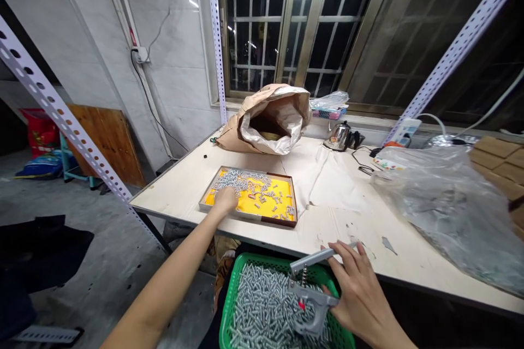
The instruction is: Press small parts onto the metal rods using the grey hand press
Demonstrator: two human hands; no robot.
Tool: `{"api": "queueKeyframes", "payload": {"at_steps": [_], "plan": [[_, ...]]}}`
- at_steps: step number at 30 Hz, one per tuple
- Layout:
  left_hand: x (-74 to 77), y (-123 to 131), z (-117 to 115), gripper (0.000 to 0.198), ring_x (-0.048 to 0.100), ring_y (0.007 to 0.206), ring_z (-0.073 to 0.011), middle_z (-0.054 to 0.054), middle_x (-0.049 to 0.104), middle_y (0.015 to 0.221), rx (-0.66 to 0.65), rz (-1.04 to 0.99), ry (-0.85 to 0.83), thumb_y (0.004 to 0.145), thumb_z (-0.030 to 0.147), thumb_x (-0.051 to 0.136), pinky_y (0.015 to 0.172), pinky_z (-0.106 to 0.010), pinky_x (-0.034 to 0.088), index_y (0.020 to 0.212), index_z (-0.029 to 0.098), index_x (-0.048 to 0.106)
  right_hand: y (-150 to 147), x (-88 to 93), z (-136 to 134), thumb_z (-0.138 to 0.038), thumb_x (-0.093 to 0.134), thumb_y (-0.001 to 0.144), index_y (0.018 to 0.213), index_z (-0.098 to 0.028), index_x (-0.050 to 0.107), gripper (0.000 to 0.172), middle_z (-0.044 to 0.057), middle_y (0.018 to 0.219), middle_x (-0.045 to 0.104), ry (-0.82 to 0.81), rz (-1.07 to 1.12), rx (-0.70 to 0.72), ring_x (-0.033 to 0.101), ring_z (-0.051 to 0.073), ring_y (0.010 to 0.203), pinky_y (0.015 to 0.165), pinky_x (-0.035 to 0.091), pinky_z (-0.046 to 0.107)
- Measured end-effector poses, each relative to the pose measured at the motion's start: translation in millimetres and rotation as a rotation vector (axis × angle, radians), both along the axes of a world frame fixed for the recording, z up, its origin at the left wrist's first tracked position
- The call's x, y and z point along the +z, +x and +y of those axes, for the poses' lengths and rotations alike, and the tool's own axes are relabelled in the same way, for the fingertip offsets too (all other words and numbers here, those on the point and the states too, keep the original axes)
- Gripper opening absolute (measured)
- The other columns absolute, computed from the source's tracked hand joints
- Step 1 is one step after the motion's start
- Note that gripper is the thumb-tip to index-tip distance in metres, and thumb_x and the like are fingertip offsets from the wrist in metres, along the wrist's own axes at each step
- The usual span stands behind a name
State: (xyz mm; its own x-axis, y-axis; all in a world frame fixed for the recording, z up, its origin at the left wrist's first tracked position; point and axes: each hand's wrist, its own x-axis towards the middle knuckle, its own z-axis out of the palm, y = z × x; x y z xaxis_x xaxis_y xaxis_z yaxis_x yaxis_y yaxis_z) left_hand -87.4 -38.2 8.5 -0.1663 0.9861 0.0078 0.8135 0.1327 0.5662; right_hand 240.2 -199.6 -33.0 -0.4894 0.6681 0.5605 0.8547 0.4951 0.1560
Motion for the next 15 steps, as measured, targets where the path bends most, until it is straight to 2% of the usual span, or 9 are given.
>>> {"api": "queueKeyframes", "payload": {"at_steps": [3,7,10,12,13,15], "plan": [[-5.9,-3,17,0.005,0.063,0.094,-0.0274,-0.017,0.070,0.087,0.034,0.000,-0.021,0.072,0.009,0.061,0.084,-0.037,0.043,0.074,0.011,0.065,1,0.0,0,-0.031,0.057,0.071,0.117,-0.015,0.052,0.049,0.015,0.128,0.048,-0.002,0.004,-0.020,0.040,0.031,0.124,0.109,0.025,0.052],[-7.0,0,6,0.013,0.062,0.099,-0.0308,-0.018,0.069,0.084,0.023,-0.083,0.023,0.070,0.006,0.060,0.083,-0.033,0.042,0.079,0.011,0.066,0,8.0,1,-0.032,0.056,0.072,0.112,-0.014,0.055,0.044,0.016,0.129,0.047,-0.027,0.005,-0.087,0.039,0.031,0.125,0.111,0.020,0.055],[-8.2,14,-24,0.021,0.064,0.087,-0.0251,-0.013,0.068,0.081,-0.036,-0.186,0.046,0.078,0.014,0.053,0.076,-0.031,0.045,0.095,0.010,0.065,-6,16.8,7,-0.030,0.056,0.071,0.108,-0.012,0.057,0.040,0.017,0.128,0.048,-0.035,0.034,-0.153,0.038,0.032,0.126,0.112,0.018,0.055],[-12.8,31,-54,0.023,0.064,0.072,-0.0196,-0.008,0.067,0.074,-0.100,-0.338,0.021,0.082,0.025,0.051,0.068,-0.028,0.047,0.093,0.011,0.065,-12,21.6,12,-0.029,0.056,0.071,0.106,-0.012,0.057,0.040,0.017,0.127,0.050,-0.048,0.082,-0.192,0.038,0.031,0.126,0.113,0.016,0.055],[-16.4,40,-70,0.025,0.062,0.066,-0.0172,-0.006,0.066,0.071,-0.134,-0.467,-0.006,0.081,0.031,0.053,0.064,-0.027,0.046,0.089,0.011,0.066,-16,23.3,15,-0.030,0.055,0.071,0.107,-0.013,0.057,0.040,0.017,0.127,0.050,-0.061,0.100,-0.202,0.038,0.031,0.125,0.113,0.015,0.055],[-25.2,60,-100,0.030,0.058,0.059,-0.0139,-0.004,0.064,0.066,-0.171,-0.846,-0.095,0.071,0.041,0.066,0.059,-0.025,0.044,0.079,0.012,0.065,-23,24.9,19,-0.031,0.055,0.071,0.109,-0.013,0.056,0.042,0.016,0.127,0.050,-0.080,0.125,-0.212,0.037,0.031,0.126,0.113,0.014,0.056]]}}
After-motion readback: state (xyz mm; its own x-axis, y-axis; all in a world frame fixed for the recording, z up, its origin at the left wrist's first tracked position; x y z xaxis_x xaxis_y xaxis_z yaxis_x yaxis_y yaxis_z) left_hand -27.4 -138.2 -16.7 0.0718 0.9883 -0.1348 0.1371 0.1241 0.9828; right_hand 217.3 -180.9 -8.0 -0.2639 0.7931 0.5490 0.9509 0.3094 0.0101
